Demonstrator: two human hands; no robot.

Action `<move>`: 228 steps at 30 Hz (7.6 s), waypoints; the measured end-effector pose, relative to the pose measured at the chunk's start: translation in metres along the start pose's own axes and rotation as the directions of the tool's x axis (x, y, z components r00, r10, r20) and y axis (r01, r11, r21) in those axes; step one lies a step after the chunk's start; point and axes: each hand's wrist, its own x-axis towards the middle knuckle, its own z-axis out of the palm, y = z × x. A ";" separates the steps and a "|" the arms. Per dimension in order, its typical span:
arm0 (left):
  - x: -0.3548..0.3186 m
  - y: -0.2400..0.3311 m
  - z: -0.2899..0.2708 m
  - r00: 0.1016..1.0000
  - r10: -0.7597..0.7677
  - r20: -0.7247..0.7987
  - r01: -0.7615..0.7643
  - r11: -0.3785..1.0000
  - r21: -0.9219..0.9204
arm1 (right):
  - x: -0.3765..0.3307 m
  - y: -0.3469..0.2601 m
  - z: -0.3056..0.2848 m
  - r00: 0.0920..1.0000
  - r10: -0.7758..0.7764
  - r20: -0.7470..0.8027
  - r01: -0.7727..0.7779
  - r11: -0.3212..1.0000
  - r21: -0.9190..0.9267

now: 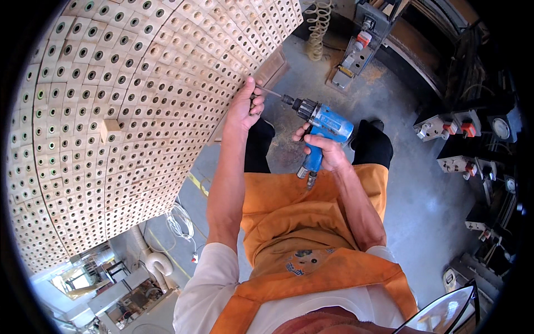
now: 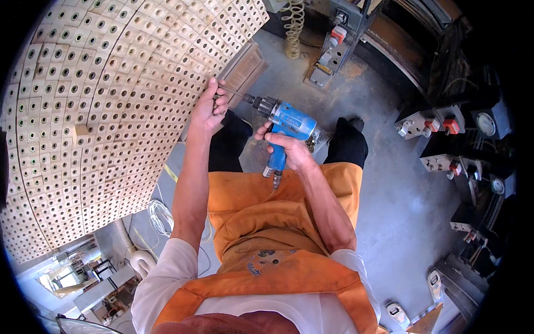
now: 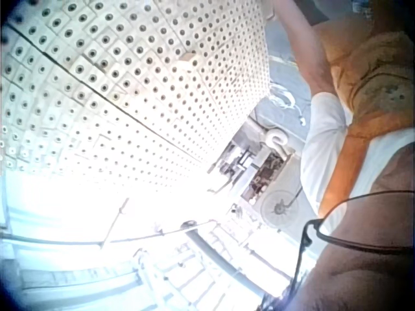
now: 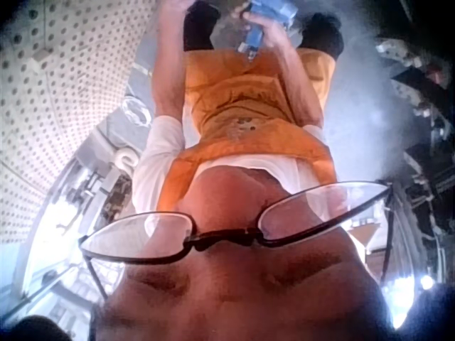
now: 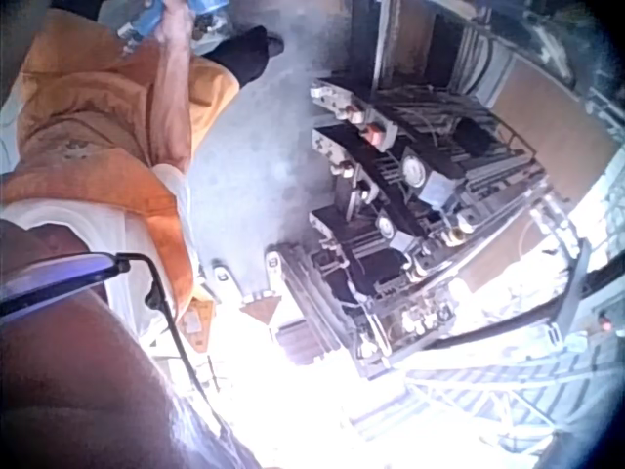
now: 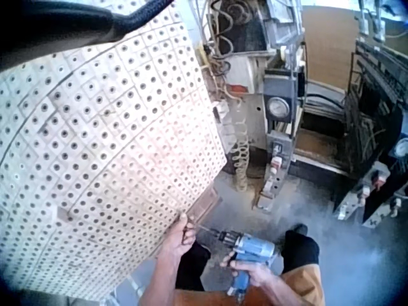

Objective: The person uses a blue pneumatic drill to drive screws into a large, curved wooden board with a grid of pre-drilled holes. They repeatedly pick up screws from a plastic bag on the floor and insert them into the board, securing them with the drill.

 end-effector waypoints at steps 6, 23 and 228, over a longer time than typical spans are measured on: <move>0.001 0.005 0.000 1.000 0.015 -0.021 -0.012 0.987 0.159 | -0.002 0.002 0.002 0.999 -0.044 -0.018 0.043 0.997 -0.062; 0.014 -0.010 -0.001 0.991 0.124 0.047 -0.109 0.964 -0.244 | 0.032 0.033 0.033 0.993 -0.106 -0.061 0.114 0.980 0.164; -0.015 0.035 0.034 0.999 0.050 0.018 -0.053 0.935 0.350 | -0.013 -0.018 0.027 0.992 -0.119 -0.037 0.111 0.979 -0.174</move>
